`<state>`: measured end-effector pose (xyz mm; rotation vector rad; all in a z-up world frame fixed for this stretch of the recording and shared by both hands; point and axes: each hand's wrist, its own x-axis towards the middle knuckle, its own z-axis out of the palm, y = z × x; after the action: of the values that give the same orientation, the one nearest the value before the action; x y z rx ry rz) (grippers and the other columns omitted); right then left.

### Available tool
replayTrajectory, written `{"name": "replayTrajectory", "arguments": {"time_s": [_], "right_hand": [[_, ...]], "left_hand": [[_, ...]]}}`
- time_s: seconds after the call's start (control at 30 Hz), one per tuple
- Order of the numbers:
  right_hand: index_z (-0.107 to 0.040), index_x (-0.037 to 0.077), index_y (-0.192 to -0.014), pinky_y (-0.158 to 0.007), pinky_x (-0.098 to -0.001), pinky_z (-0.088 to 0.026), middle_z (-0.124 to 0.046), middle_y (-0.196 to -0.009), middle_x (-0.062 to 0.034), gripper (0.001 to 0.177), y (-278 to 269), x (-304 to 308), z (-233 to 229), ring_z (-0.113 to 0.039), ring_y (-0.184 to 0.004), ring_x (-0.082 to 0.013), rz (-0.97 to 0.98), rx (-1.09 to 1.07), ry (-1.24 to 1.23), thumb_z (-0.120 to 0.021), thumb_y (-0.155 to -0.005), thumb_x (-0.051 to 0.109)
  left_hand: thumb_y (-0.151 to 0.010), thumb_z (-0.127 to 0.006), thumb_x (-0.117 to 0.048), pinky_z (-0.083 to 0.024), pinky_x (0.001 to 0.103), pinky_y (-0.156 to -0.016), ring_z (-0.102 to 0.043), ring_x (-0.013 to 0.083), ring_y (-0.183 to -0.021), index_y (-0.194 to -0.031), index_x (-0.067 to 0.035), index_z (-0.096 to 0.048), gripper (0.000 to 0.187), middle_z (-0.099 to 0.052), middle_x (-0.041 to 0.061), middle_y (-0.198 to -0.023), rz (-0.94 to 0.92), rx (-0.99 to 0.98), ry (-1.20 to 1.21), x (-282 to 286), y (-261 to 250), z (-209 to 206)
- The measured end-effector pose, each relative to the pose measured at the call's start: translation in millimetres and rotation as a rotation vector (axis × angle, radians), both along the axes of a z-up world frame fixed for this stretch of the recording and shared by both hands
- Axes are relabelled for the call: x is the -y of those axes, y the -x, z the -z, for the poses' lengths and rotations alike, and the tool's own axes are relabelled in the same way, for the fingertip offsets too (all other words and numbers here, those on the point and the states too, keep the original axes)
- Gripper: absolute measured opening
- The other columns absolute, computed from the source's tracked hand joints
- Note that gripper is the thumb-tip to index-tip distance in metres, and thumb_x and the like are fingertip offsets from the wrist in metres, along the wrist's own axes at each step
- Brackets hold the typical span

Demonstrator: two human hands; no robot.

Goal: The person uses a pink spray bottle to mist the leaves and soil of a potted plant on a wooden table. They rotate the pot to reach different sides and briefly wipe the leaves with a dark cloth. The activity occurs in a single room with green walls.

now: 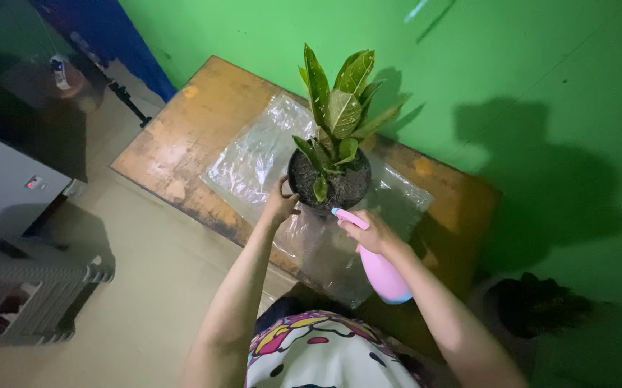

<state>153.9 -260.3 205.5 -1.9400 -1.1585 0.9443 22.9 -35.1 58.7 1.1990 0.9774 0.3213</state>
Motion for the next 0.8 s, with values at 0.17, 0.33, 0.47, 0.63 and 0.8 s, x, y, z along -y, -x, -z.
{"name": "replayTrajectory", "arguments": {"time_s": [0.17,0.33,0.47,0.63,0.8], "right_hand": [[-0.071,0.002,-0.089,-0.038,-0.0311,-0.055,-0.075,-0.081,-0.0204,0.029,-21.9,7.6,43.6,-0.074,-0.054,-0.0305,0.083,-0.104,0.059,-0.06,-0.093,0.029],[-0.07,-0.001,-0.088,-0.037,-0.028,-0.053,-0.074,-0.08,-0.024,0.03,-14.5,16.5,18.4,-0.073,-0.051,-0.0314,0.05,-0.102,0.067,-0.059,-0.097,0.025],[-0.071,-0.001,-0.089,-0.036,-0.0306,-0.053,-0.075,-0.082,-0.0231,0.03,-17.3,14.9,9.2,-0.072,-0.05,-0.0326,0.098,-0.196,0.065,-0.062,-0.093,0.027],[-0.069,-0.006,-0.101,-0.04,-0.0312,-0.056,-0.073,-0.089,-0.0261,0.037,-23.1,10.4,16.3,-0.071,-0.051,-0.0324,0.049,-0.223,0.056,-0.064,-0.094,0.03],[-0.07,-0.006,-0.102,-0.038,-0.0271,-0.054,-0.07,-0.082,-0.0209,0.043,-37.0,6.3,9.3,-0.067,-0.046,-0.0264,0.013,-0.197,0.111,-0.069,-0.092,0.036]], "left_hand": [[-0.094,-0.065,-0.007,-0.065,0.051,-0.073,-0.064,0.0565,-0.107,-0.16,-0.025,-0.027,0.079,-0.048,0.049,-0.135,-0.015,-0.003,0.0,-2.5,-3.5,15.0],[-0.095,-0.064,-0.007,-0.065,0.05,-0.075,-0.064,0.0561,-0.109,-0.161,-0.025,-0.027,0.078,-0.047,0.049,-0.135,-0.025,0.016,-0.008,-2.0,-5.1,20.1],[-0.093,-0.067,-0.006,-0.066,0.05,-0.07,-0.068,0.0538,-0.1,-0.158,-0.026,-0.032,0.077,-0.053,0.046,-0.129,-0.055,-0.022,-0.02,-0.2,-3.0,13.5],[-0.094,-0.066,-0.007,-0.065,0.051,-0.072,-0.067,0.0532,-0.103,-0.159,-0.027,-0.031,0.076,-0.054,0.046,-0.129,-0.058,-0.019,-0.019,2.4,-3.9,10.8],[-0.095,-0.064,-0.005,-0.065,0.053,-0.072,-0.067,0.0552,-0.101,-0.159,-0.026,-0.031,0.075,-0.054,0.047,-0.128,-0.046,-0.009,-0.023,-1.0,-5.4,16.6]]}}
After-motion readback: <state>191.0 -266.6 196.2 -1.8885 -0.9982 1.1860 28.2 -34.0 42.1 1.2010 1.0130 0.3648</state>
